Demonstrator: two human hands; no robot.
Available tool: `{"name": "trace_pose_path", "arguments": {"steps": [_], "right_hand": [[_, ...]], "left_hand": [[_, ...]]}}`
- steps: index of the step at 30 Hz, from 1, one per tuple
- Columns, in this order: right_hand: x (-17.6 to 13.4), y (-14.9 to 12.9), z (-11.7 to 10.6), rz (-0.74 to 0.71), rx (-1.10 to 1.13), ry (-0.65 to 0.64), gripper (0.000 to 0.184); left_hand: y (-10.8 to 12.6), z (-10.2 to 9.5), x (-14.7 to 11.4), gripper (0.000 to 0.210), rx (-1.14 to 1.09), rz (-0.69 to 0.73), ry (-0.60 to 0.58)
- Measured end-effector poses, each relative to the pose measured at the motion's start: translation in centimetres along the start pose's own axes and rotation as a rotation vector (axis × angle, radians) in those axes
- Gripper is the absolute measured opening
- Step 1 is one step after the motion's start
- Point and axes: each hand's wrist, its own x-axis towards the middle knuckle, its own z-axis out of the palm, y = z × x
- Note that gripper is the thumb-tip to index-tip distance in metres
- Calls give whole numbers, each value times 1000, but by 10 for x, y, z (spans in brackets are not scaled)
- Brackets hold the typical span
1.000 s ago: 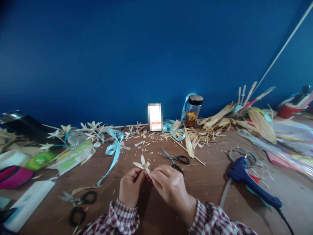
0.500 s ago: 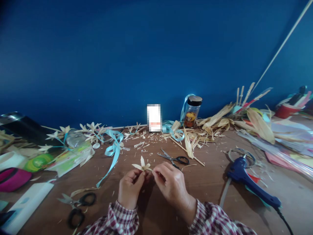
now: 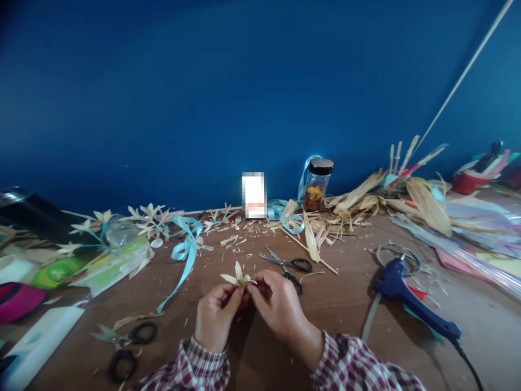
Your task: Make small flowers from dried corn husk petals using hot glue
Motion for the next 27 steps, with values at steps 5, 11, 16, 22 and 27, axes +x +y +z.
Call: {"name": "trace_pose_path", "arguments": {"steps": [5,11,16,22,27], "right_hand": [[2,-1,1,10,48,-18,10],[2,0,3,42,127,10,10],[0,-3,6,58,106,53,13],[-3,-7,8,70,100,51,16],[-5,-7,9,36,162,36,12]], "left_hand": [[-1,1,-1,20,-29,-9,-39],[2,0,-3,19,73,63,-72],[7,2,-5,16,183,151,-10],[5,3,-5,12,248,217,116],[1,1,-3,13,256,228,166]]}}
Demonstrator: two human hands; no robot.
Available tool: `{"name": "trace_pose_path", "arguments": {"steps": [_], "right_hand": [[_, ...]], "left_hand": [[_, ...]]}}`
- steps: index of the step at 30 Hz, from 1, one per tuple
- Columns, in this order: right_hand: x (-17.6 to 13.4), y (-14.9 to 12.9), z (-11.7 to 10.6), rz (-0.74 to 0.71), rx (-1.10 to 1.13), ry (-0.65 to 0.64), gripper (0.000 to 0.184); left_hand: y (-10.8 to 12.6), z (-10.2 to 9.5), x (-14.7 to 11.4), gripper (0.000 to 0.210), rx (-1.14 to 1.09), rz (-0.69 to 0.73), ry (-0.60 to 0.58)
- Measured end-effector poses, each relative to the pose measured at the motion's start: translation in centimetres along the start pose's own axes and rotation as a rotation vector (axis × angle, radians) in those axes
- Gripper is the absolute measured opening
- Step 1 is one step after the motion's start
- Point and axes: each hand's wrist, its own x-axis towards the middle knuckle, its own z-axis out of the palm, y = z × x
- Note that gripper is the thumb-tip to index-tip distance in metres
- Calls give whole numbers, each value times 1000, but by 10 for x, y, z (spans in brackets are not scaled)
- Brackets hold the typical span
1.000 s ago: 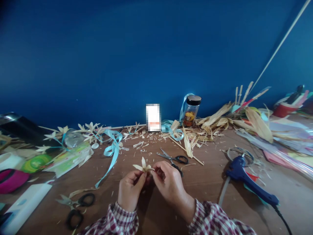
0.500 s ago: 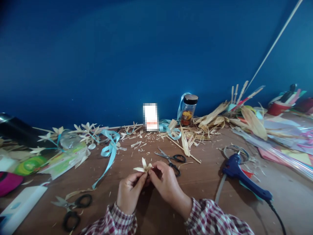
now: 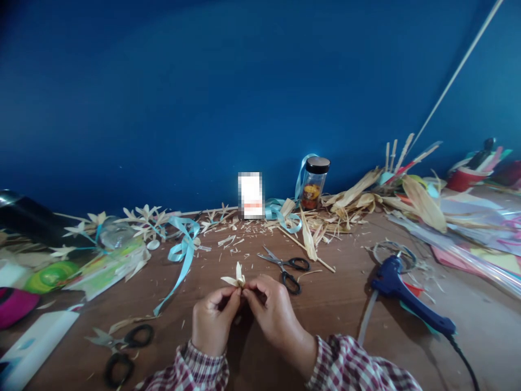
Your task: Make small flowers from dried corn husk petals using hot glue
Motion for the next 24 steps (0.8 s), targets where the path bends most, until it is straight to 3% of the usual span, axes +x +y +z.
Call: {"name": "trace_pose_path", "arguments": {"steps": [13,17,24], "right_hand": [[1,1,3,81,162,-42,7],[1,2,4,102,181,37,5],[2,3,3,148,196,26,9]], "left_hand": [[3,-2,1,16,-79,-67,-58],[1,-4,4,17,-94,-111,-124],[-3,-2,3,16,-57,-65,-119]]}}
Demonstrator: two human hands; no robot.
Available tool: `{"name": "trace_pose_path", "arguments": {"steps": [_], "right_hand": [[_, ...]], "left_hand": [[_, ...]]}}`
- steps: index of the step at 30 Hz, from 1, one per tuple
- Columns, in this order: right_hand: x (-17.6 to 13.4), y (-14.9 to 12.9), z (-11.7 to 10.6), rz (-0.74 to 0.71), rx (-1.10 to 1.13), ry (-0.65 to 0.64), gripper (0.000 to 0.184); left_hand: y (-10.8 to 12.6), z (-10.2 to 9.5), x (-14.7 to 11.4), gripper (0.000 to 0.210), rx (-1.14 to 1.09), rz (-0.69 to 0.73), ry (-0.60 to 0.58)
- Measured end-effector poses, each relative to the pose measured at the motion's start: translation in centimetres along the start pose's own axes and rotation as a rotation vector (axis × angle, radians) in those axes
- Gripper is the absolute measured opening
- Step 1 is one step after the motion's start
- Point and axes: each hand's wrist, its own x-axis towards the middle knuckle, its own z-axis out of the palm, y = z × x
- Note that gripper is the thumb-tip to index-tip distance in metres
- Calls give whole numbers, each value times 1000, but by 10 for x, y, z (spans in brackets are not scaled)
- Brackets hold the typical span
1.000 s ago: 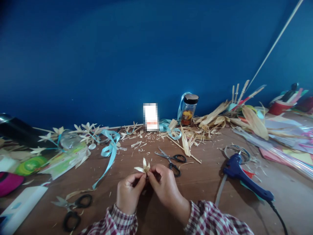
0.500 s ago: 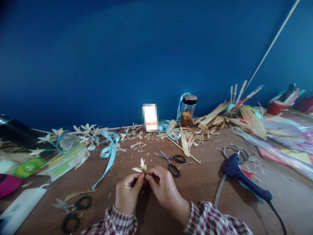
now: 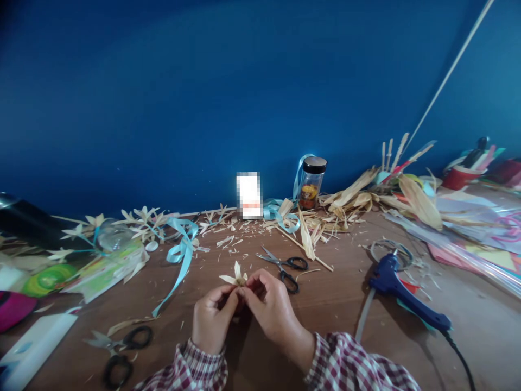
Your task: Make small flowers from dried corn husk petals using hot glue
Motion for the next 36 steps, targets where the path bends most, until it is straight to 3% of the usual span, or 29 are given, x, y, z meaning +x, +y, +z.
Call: {"name": "trace_pose_path", "arguments": {"steps": [7,11,19,24,31,36], "right_hand": [[5,5,-2,79,53,13,18],[6,5,-3,54,62,9,19],[6,9,-3,67,64,-26,15],[7,9,-2,77,111,-41,10],[8,12,-3,85,99,-14,10],[9,11,-3,78,117,10,8]], "left_hand": [[0,-1,-1,14,1,94,-54],[2,-1,-1,15,-16,99,-89],[1,1,0,19,-52,-60,-104],[-1,1,0,18,-71,-81,-114],[5,5,1,17,-367,-226,-65],[7,3,1,17,-375,-240,-48]]}}
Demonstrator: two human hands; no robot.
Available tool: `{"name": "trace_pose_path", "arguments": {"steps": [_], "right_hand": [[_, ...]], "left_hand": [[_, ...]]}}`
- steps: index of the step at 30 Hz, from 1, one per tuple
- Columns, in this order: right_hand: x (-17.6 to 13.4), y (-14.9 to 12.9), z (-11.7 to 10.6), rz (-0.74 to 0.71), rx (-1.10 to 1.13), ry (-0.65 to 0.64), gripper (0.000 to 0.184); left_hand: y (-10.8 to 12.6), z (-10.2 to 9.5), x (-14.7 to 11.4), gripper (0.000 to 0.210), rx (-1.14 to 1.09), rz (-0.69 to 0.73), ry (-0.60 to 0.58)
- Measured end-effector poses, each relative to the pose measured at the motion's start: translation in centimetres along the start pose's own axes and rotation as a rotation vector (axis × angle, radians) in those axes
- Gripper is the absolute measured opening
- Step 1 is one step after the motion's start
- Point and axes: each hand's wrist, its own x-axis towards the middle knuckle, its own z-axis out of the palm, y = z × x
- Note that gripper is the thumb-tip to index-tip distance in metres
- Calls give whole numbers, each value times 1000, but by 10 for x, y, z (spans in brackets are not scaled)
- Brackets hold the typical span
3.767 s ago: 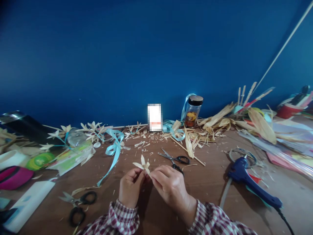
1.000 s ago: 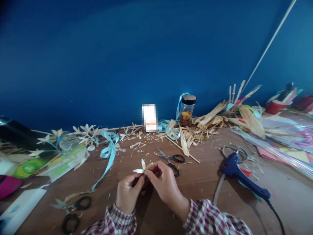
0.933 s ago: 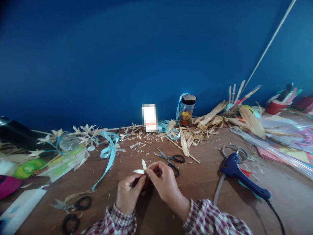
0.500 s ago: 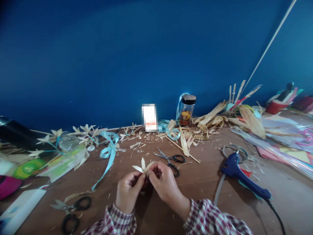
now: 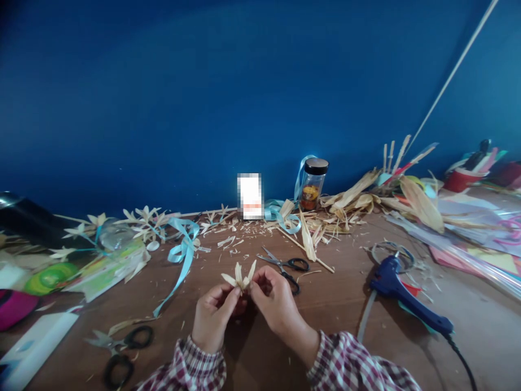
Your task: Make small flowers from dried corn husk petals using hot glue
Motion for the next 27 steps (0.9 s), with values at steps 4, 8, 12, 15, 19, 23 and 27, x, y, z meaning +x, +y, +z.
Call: {"name": "trace_pose_path", "arguments": {"steps": [4,8,12,15,19,23,27], "right_hand": [[-2,-3,0,18,75,-24,7],[-2,-3,0,26,77,-56,8],[-2,-2,0,32,55,-53,9],[-2,-2,0,16,42,-39,8],[-2,-4,0,14,56,-52,10],[-1,-4,0,32,94,-67,14],[-1,-4,1,70,128,-98,15]], "left_hand": [[-1,-4,1,18,66,-5,-55],[-1,-4,2,20,65,-15,-53],[0,-4,1,19,96,14,-50],[-2,-3,1,19,107,65,-4],[-3,1,1,21,25,22,60],[-2,3,0,23,-40,-17,57],[-2,3,0,22,-55,-23,44]]}}
